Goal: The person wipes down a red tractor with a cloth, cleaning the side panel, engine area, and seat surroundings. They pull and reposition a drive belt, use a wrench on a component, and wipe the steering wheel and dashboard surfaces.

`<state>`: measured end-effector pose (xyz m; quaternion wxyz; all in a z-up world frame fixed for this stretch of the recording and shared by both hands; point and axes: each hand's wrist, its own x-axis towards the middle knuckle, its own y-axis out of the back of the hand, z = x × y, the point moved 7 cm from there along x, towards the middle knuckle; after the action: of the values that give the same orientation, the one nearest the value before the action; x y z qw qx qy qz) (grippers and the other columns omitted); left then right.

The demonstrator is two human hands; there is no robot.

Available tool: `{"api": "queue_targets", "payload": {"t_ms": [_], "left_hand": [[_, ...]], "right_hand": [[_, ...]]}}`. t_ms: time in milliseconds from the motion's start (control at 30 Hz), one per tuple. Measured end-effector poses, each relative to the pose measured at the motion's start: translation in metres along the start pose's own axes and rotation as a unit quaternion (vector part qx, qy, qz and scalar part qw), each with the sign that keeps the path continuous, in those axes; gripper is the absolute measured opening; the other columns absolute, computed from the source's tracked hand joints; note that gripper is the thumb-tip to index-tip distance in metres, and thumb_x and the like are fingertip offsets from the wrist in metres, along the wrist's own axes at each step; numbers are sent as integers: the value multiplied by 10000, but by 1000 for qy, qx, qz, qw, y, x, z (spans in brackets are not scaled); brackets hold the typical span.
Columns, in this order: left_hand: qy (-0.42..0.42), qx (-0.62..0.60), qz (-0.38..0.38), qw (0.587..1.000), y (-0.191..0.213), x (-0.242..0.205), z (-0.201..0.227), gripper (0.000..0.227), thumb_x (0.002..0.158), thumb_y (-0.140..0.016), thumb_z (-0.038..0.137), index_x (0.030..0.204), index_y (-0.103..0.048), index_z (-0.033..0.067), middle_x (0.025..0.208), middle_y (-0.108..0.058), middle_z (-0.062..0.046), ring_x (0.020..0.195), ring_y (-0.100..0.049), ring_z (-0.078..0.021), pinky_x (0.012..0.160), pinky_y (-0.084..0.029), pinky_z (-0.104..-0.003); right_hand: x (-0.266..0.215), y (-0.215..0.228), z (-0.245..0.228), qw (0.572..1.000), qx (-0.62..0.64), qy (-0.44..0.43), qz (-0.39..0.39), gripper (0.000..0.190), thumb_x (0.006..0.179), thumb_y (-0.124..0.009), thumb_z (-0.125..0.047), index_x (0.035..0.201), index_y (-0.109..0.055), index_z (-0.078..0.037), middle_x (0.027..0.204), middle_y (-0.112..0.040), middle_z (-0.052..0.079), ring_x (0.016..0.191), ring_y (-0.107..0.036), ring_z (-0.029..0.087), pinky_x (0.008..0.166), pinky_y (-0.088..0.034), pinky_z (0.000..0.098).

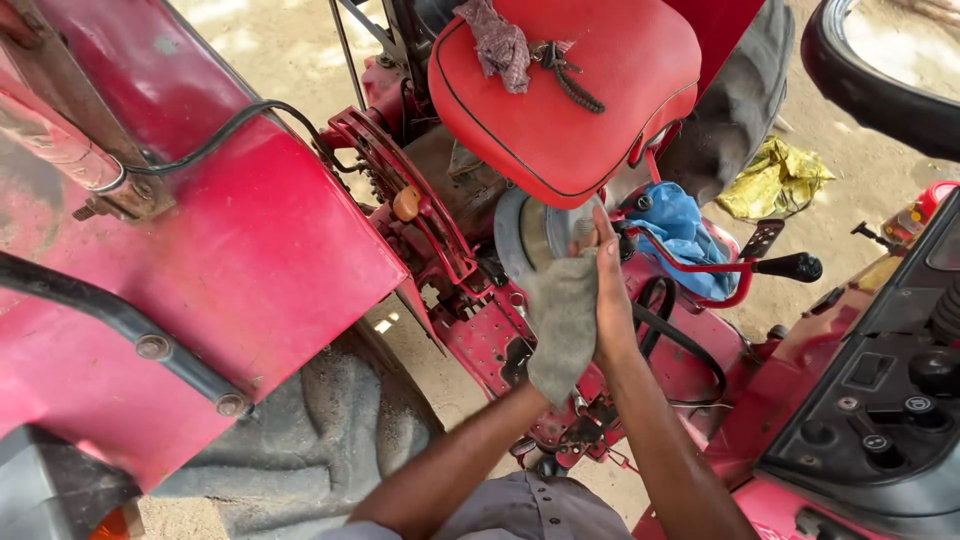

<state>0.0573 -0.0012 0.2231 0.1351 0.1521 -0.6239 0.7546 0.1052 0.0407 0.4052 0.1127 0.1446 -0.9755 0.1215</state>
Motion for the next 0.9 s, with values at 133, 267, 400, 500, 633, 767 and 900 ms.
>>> {"api": "queue_targets", "payload": {"t_ms": [133, 267, 400, 500, 633, 767, 900], "left_hand": [[126, -273, -110, 947, -28, 7, -34, 441, 1158, -428, 317, 1473, -433, 8, 1413, -486, -105, 1269, -474, -247, 1087, -402, -358], [242, -515, -201, 798, -52, -3, -44, 370, 1186, -469, 327, 1369, -543, 14, 1247, -550, -110, 1101, -516, -271, 955, -455, -382], [314, -660, -246, 636, -68, 1, -54, 349, 1205, -497, 334, 1300, -617, 20, 1136, -593, -112, 988, -544, -286, 867, -491, -396], [348, -742, -258, 511, -73, -5, -36, 351, 1218, -515, 339, 1254, -665, 24, 1062, -622, -113, 914, -564, -296, 809, -516, -406], [244, -945, 68, -206, -69, 0, -3, 355, 1087, -571, 240, 1364, -580, 19, 1253, -610, -124, 1141, -564, -277, 1004, -468, -387], [78, -792, 256, -549, -171, 10, 27, 401, 899, -659, 250, 1235, -585, 44, 1163, -622, -119, 1099, -600, -273, 962, -480, -384], [25, -758, 253, -601, -159, 14, 27, 303, 857, -663, 312, 1034, -627, 69, 962, -624, -97, 917, -619, -264, 821, -519, -396]], "right_hand": [[8, 16, -22, 995, 41, -71, 50, 857, 966, -442, -671, 1647, -250, -187, 1620, -361, 87, 1373, -441, 240, 1124, -393, 406], [21, 53, -22, 981, 165, -41, 93, 884, 963, -465, -696, 1616, -300, -125, 1588, -454, 121, 1414, -489, 204, 1126, -472, 421], [-1, 63, 19, 975, 182, -119, 54, 934, 993, -407, -741, 1599, -371, -31, 1362, -545, 142, 1125, -519, 298, 884, -478, 502], [-18, 52, 51, 935, 284, -211, -16, 921, 1066, -449, -796, 1580, -403, -33, 1366, -540, 138, 1130, -566, 294, 946, -486, 476], [-24, 61, 30, 959, 152, -213, -110, 975, 852, -560, -761, 1550, -387, -103, 1536, -532, 37, 1352, -596, 146, 1164, -470, 369], [-38, 99, 42, 925, -153, -307, -161, 944, 793, -536, -753, 1455, -485, -83, 1300, -675, 104, 1109, -696, 212, 959, -575, 404], [-35, 37, -12, 837, -370, -251, -314, 783, 907, -561, -684, 1143, -772, 32, 1088, -784, 148, 1028, -713, 198, 879, -585, 370]]}}
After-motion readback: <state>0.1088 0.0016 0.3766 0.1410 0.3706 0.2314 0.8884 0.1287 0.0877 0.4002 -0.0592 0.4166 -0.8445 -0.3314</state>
